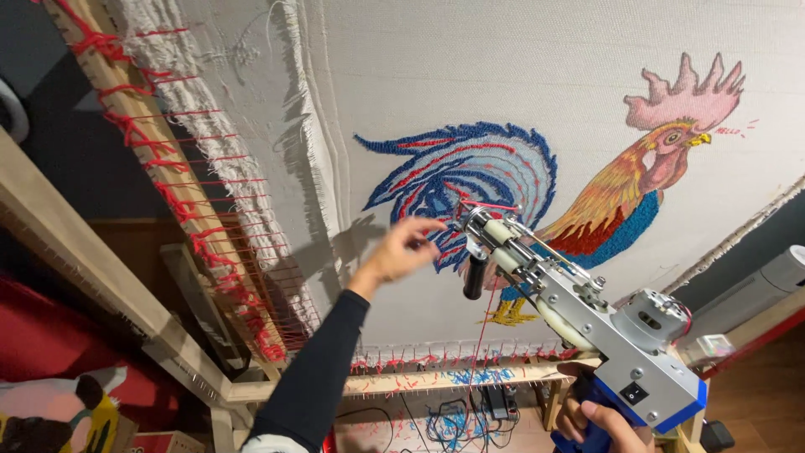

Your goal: Use a tufting gun to create a rug design of a rooster on a canvas.

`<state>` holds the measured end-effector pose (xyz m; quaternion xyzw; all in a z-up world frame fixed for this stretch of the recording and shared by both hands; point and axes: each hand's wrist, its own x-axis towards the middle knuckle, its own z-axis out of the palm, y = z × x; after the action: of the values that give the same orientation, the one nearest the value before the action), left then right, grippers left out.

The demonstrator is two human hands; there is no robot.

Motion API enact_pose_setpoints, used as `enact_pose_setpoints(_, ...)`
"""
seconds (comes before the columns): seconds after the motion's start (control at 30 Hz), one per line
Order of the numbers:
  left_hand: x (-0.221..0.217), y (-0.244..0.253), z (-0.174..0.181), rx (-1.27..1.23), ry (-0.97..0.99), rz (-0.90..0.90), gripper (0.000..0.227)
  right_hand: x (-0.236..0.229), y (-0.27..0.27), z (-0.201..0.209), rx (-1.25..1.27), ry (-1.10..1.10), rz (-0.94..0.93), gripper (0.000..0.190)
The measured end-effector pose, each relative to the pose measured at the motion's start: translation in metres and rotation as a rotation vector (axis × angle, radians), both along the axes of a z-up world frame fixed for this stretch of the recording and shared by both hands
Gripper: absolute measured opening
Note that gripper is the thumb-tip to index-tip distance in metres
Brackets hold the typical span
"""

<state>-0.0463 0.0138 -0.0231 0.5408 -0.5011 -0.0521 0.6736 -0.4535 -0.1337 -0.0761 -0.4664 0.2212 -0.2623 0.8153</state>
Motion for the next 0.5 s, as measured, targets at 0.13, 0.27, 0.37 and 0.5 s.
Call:
enact_pose_setpoints(0.13, -0.028, -0.031, -0.042, 0.143, 0.018, -0.254, 0.058, 0.010, 0.005, 0.016, -0.074, 0.010, -0.138, 0.061)
enact_pose_setpoints(0.27, -0.053, -0.052, -0.042, 0.200, 0.294, -0.267, 0.043, 0.025, 0.006, 0.036, -0.114, -0.139, 0.041, 0.061)
enact_pose_setpoints(0.37, -0.062, -0.055, -0.039, 0.255, 0.447, -0.217, 0.041, 0.033, 0.005, 0.044, -0.101, -0.147, 0.032, 0.062)
enact_pose_setpoints(0.5, -0.066, -0.046, -0.019, 0.200, 0.471, -0.252, 0.039, 0.039, 0.013, 0.055, -0.134, -0.110, 0.001, 0.063)
